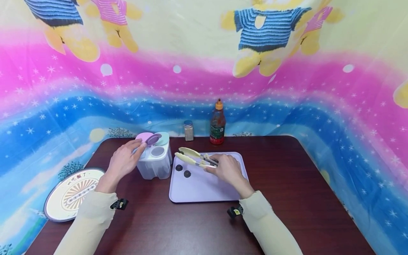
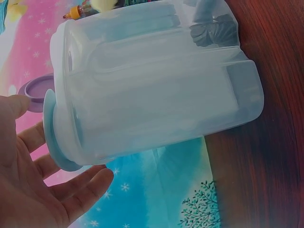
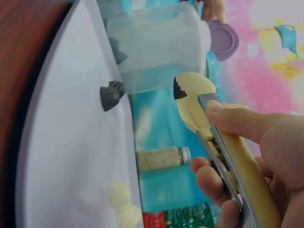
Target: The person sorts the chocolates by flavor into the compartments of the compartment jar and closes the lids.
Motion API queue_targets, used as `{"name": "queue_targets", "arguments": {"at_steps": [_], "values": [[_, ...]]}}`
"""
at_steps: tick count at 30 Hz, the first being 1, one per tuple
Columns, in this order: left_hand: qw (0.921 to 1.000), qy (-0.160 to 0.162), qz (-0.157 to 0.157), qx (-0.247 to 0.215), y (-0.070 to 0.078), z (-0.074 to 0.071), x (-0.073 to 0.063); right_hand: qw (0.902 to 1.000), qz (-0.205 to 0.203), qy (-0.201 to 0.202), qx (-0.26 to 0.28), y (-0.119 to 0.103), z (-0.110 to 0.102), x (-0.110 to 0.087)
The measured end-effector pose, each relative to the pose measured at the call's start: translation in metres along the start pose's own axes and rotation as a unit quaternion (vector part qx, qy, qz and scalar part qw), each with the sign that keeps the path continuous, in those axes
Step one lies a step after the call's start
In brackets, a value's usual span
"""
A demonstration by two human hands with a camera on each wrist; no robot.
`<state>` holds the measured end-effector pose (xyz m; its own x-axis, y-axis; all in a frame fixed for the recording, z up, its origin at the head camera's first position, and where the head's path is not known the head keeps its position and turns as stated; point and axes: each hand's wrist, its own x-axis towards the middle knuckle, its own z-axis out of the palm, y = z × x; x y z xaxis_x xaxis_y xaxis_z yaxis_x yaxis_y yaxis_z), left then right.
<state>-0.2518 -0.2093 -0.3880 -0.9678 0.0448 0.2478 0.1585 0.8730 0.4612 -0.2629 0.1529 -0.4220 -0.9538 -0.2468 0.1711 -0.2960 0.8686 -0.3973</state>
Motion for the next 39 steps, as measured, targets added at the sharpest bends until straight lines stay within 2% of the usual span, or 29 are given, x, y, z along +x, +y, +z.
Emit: {"name": "queue_targets", "arguments": {"at_steps": [18, 27, 39], "values": [[0.9999, -0.014, -0.005, 0.002, 0.0, -0.001, 0.0, 0.9977, 0.012, -0.004, 0.067, -0.03, -0.02, -0.003], [0.9999, -0.01, -0.003, 0.006, 0.0, 0.0, -0.001, 0.9967, 0.007, 0.0, 0.08, -0.045, -0.019, 0.0], [1.0, -0.009, -0.002, -0.001, 0.001, 0.0, -0.001, 0.9957, -0.008, 0.005, 0.092, -0.053, -0.013, 0.007]]}}
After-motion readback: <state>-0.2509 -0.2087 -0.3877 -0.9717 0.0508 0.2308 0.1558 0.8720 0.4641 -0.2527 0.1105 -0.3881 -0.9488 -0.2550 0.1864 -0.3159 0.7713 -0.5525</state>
